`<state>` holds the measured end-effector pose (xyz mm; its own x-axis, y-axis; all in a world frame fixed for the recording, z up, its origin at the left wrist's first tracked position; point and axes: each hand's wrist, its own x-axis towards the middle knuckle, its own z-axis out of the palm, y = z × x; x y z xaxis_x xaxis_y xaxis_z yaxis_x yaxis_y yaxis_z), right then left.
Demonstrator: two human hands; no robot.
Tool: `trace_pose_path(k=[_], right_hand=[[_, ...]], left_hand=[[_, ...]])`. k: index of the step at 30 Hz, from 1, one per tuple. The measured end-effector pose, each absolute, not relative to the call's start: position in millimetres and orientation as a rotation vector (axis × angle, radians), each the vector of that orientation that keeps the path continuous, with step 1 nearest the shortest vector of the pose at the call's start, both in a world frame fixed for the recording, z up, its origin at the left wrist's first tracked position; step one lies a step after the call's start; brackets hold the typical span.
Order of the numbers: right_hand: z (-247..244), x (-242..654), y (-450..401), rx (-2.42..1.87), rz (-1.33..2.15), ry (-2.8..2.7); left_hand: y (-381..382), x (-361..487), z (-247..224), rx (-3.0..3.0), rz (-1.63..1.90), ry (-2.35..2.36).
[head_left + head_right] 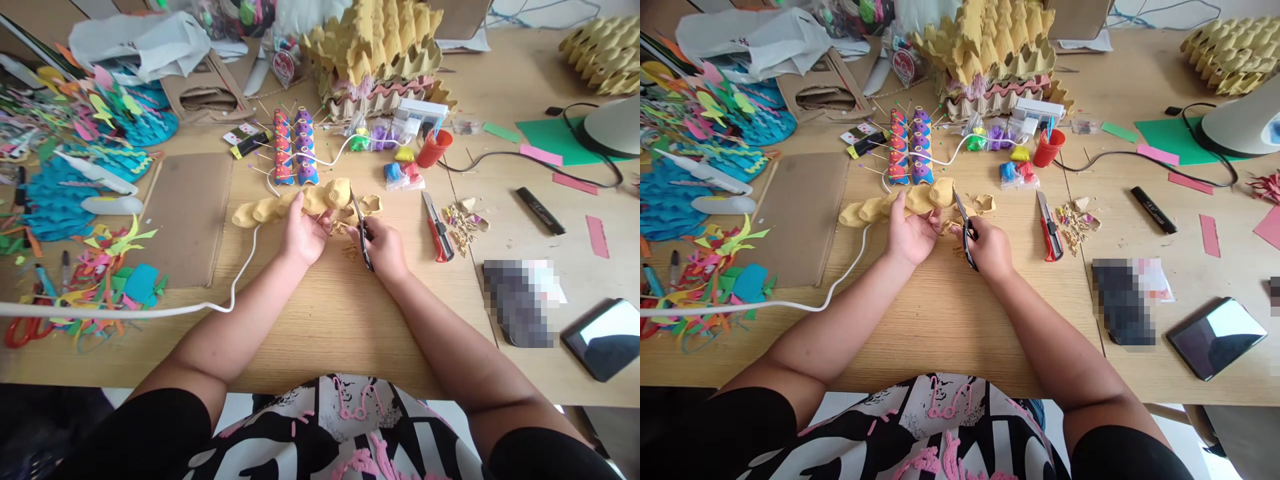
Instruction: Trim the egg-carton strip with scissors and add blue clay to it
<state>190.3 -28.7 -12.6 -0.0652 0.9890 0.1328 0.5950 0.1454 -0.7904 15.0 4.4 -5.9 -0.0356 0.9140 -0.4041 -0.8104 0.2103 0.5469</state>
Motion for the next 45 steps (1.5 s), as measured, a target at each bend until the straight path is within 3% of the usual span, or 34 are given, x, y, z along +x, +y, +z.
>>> trace_pose_path(k=[30, 45], right_hand=[[-6.9, 201.8, -30.8, -1.199, 1.121, -1.612], [-11.7, 197.9, -36.0, -1.337, 0.902, -1.696]], left_hand=[[0.4, 13.8, 1.0, 0.187, 1.384, 0.731], [0.5, 12.1, -1.4, 0.167, 1.404, 0.669]])
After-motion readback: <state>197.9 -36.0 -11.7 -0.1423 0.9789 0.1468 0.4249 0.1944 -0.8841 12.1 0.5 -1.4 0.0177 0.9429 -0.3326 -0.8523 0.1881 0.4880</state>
